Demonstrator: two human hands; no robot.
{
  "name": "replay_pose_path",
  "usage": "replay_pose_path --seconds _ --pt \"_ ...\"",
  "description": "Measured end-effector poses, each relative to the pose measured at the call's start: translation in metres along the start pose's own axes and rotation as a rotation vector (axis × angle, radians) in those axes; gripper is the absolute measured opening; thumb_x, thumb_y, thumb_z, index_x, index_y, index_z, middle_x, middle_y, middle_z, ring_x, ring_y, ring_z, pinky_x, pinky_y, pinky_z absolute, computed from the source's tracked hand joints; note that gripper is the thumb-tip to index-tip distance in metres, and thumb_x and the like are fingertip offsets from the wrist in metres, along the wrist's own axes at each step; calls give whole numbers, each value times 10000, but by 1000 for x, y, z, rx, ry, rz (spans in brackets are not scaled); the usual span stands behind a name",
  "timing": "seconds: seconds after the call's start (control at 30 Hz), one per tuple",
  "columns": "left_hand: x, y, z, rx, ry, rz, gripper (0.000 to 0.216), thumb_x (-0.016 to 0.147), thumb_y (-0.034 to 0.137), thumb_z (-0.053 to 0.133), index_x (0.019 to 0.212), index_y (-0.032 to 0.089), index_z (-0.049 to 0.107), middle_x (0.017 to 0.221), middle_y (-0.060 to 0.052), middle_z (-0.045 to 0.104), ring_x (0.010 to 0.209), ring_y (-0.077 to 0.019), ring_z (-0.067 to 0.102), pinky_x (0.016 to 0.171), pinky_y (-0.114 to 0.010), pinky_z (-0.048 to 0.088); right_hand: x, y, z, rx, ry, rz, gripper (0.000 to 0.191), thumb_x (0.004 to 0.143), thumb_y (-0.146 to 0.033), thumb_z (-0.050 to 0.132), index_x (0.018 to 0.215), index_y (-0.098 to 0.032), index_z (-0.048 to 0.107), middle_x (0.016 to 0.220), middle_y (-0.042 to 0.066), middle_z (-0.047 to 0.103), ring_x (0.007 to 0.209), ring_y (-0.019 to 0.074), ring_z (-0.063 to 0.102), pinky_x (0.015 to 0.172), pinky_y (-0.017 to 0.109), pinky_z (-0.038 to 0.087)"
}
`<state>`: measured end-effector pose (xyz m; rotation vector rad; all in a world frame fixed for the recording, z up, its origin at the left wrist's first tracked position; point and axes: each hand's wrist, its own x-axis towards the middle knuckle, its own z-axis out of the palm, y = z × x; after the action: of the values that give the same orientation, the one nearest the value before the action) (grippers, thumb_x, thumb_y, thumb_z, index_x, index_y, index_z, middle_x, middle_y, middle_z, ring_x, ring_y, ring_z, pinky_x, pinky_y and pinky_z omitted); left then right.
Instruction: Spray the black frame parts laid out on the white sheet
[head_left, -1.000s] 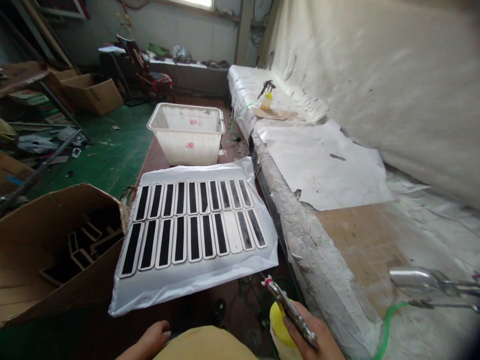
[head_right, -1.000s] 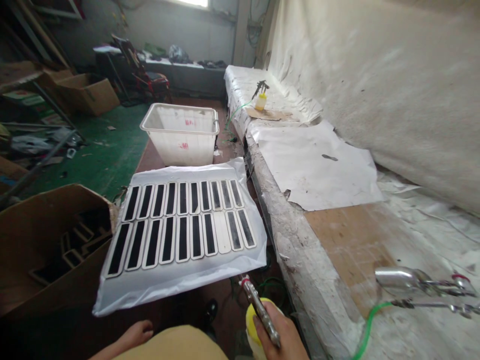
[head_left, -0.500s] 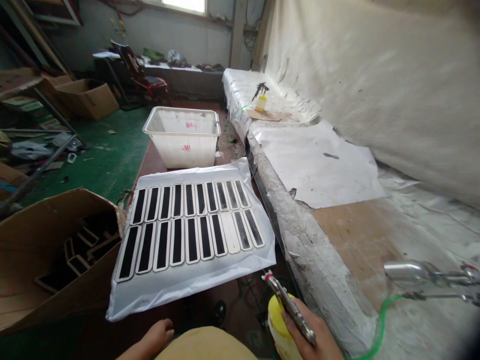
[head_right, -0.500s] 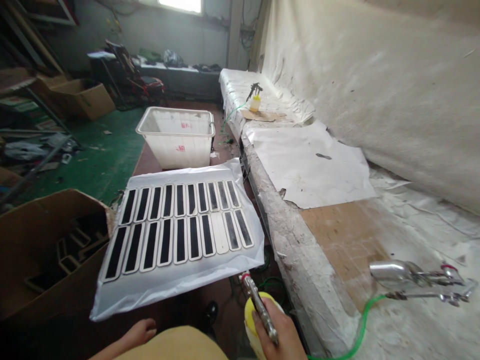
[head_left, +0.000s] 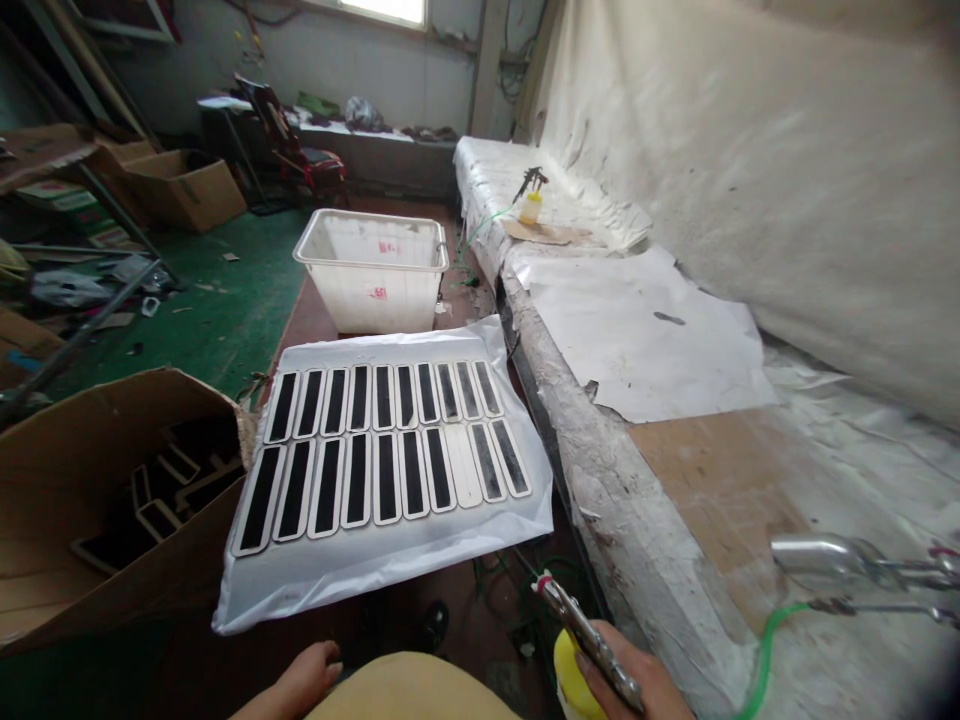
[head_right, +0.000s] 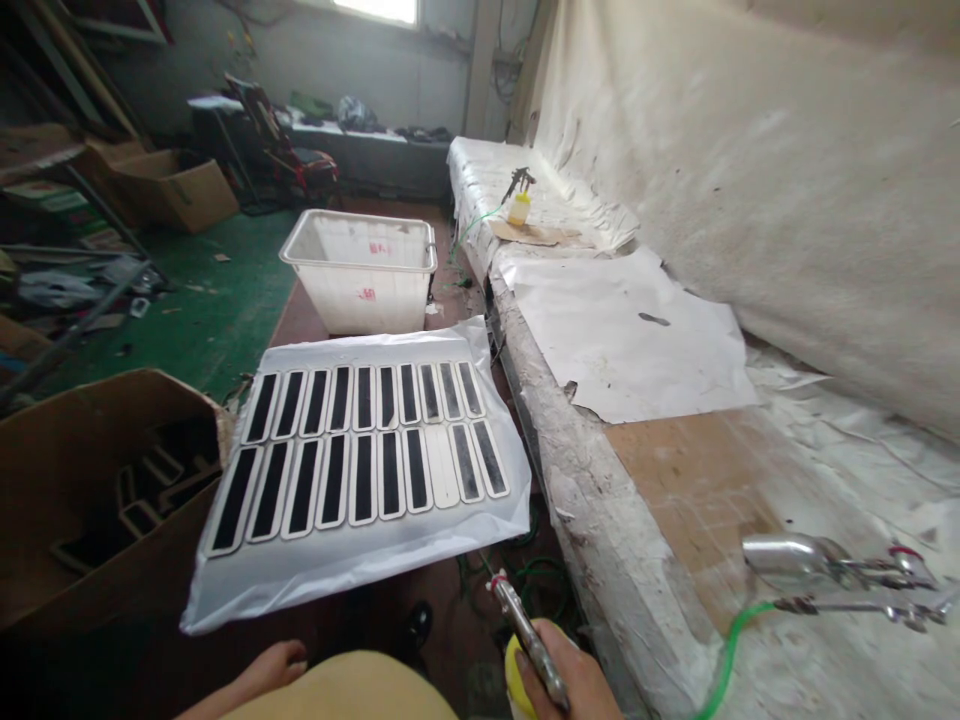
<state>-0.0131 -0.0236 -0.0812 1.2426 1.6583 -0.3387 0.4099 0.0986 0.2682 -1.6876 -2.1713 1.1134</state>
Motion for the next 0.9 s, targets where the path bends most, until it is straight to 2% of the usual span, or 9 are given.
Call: replay_pose_path --seconds 0.27,0.43,0.57,0.7,0.8,0.9 --pt "2 5 -8 4 14 32 173 729 231 509 850 207 629 973 -62 678 962 -252 617 812 -308 433 14 -11 -1 47 134 4 287 920 -381 441 1066 -172 573 1035 93 673 953 187 638 839 235 500" --pt "-6 -4 -8 -20 14 5 192 739 219 507 877 174 633 972 -66 674 972 -240 611 834 -287 425 25 -13 -1 34 190 6 265 912 -371 467 1079 -192 566 1063 78 670 968 180 637 843 228 497" --pt "-10 -11 -5 -40 24 -26 192 752 212 501 881 162 635 968 -72 671 958 -236 612 808 -279 427 30 -14 -1 19 179 -8 253 905 -375 475 1054 -194 573 1035 71 679 935 178 647 806 215 508" --pt "-12 -14 -3 -61 28 -27 199 760 197 494 878 145 646 916 -78 680 920 -239 623 786 -279 433 36 -18 3 22 139 -15 314 911 -384 464 1126 -177 561 1098 88 662 1006 185 626 865 232 490" --pt "-11 -14 -4 -71 30 -15 204 765 204 504 892 142 650 945 -85 682 941 -243 617 793 -285 432 45 -29 5 61 109 -16 339 920 -380 445 1158 -162 549 1112 98 652 1006 183 621 871 235 484" --pt "-10 -16 -6 -73 26 -10 203 761 209 517 899 147 652 976 -87 680 959 -242 614 798 -286 431 55 -43 6 106 76 -38 316 921 -376 439 1104 -153 568 1051 89 665 925 173 632 820 225 492"
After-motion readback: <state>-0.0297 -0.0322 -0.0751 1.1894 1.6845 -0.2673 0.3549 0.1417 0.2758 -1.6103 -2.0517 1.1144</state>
